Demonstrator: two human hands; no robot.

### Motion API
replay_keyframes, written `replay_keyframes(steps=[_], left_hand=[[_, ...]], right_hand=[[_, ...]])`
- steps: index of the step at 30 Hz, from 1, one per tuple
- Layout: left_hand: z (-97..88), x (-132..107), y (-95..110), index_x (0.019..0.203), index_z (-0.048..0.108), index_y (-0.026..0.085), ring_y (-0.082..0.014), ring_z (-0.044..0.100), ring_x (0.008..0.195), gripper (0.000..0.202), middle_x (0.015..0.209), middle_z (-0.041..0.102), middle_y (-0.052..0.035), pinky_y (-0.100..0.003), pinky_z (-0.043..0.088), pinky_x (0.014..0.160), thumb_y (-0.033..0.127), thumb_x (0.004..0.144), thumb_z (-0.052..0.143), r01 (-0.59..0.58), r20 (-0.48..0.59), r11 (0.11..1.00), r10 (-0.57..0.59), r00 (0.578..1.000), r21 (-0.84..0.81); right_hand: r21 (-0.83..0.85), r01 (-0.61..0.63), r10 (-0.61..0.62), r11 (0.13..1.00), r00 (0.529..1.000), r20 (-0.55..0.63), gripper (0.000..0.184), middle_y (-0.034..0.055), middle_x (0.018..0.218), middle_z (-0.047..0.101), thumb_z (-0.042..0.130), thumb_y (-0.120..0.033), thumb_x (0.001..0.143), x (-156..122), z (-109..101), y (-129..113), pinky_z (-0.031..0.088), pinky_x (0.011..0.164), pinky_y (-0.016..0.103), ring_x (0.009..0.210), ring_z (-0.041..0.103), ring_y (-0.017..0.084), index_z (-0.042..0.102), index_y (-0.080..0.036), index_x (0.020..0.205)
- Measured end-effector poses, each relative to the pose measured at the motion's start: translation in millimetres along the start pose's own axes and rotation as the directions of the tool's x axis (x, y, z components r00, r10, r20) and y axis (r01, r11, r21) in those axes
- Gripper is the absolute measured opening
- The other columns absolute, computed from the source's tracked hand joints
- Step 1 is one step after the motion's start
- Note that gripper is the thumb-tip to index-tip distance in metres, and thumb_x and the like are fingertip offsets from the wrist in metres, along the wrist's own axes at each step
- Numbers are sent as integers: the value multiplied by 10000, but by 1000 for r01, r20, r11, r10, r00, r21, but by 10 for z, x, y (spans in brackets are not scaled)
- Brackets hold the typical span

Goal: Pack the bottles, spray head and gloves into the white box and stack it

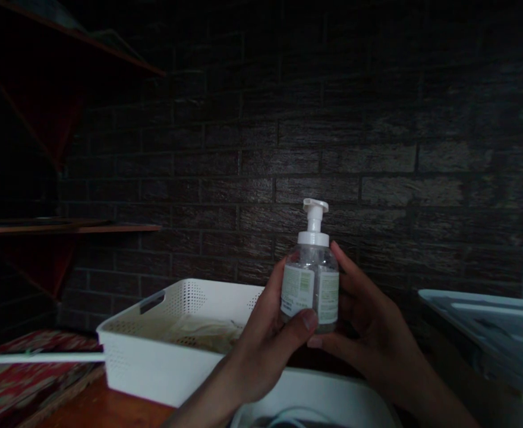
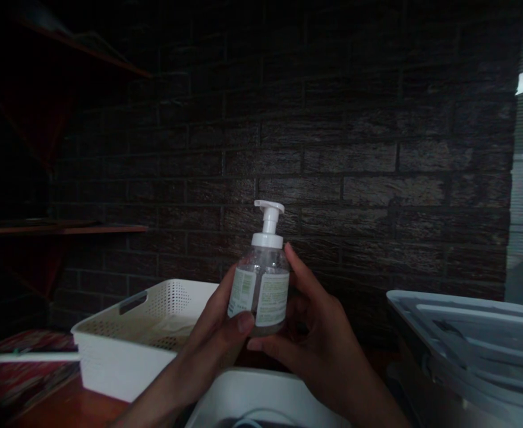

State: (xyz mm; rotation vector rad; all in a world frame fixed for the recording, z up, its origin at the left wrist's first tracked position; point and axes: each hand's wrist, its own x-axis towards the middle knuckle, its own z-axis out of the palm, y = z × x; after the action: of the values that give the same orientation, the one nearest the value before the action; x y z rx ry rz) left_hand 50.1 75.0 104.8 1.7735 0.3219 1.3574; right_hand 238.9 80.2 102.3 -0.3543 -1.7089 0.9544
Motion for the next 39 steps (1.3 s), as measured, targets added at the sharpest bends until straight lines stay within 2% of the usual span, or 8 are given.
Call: replay_keyframes(steps=[5,8,12,18,23,29,33,39], left_hand=[[1,-14,50,1602,336,293,-303,625,1250,703,1419,637,-105,-433,507,1055,405,1003,684,-6,-13,994,7,1000,107],[10,-19,56,1601,338,312,-280,643,1222,718,1413,645,-91,-421,512,1055,363,990,712,-8,2,992,8,1000,127],[22,5,68,1599,355,291,-300,624,1282,714,1450,637,-102,-449,486,1105,377,990,717,18,-19,987,-15,1000,162],[6,3,30,1599,341,285,-296,589,1341,689,1524,582,-104,-439,453,1149,363,1011,692,-11,-42,976,21,999,216],[-20,-12,-110,1611,333,284,-320,523,1414,678,1591,520,-101,-441,439,1162,358,1024,664,-50,-48,990,56,997,135],[-37,13,-103,1603,357,265,-352,486,1453,698,1587,530,-104,-480,392,1200,404,995,670,-29,-5,999,28,1000,-45],[-22,29,-33,1555,407,259,-344,551,1397,635,1523,593,-109,-461,440,1146,369,996,687,22,18,999,-21,1000,-38],[37,65,-5,1492,468,262,-297,654,1266,582,1413,673,-89,-394,520,1042,306,979,739,45,-1,998,-45,999,-41]], right_hand=[[-8,2,-2,1000,1000,-28,1065,77,1509,620,914,-200,813,-2,22,-4,611,642,304,866,736,199,316,-481,1648],[-62,13,-16,998,999,-42,1077,71,1354,709,914,-194,806,-6,23,-7,629,693,346,894,745,237,309,-464,1655],[-255,64,-87,965,993,-79,1054,56,1104,775,887,-171,815,-5,5,6,639,775,396,858,734,249,314,-405,1668],[-444,115,-174,889,980,-94,1029,51,1058,744,855,-152,797,13,-13,43,573,592,296,729,671,197,337,-375,1658],[-532,120,-200,838,975,-95,1091,68,1163,727,817,-50,745,20,-19,71,550,565,284,719,669,183,329,-391,1659],[-389,48,-79,920,995,-65,1145,-10,806,698,813,-45,763,8,-28,79,549,544,274,747,713,234,236,-378,1695],[-396,34,-77,918,993,-93,1164,0,905,733,815,-25,731,5,-5,53,527,504,258,664,680,194,272,-433,1676],[-469,97,-167,878,980,-110,1164,87,1287,716,791,13,679,10,26,46,522,459,256,686,679,183,339,-413,1663]])
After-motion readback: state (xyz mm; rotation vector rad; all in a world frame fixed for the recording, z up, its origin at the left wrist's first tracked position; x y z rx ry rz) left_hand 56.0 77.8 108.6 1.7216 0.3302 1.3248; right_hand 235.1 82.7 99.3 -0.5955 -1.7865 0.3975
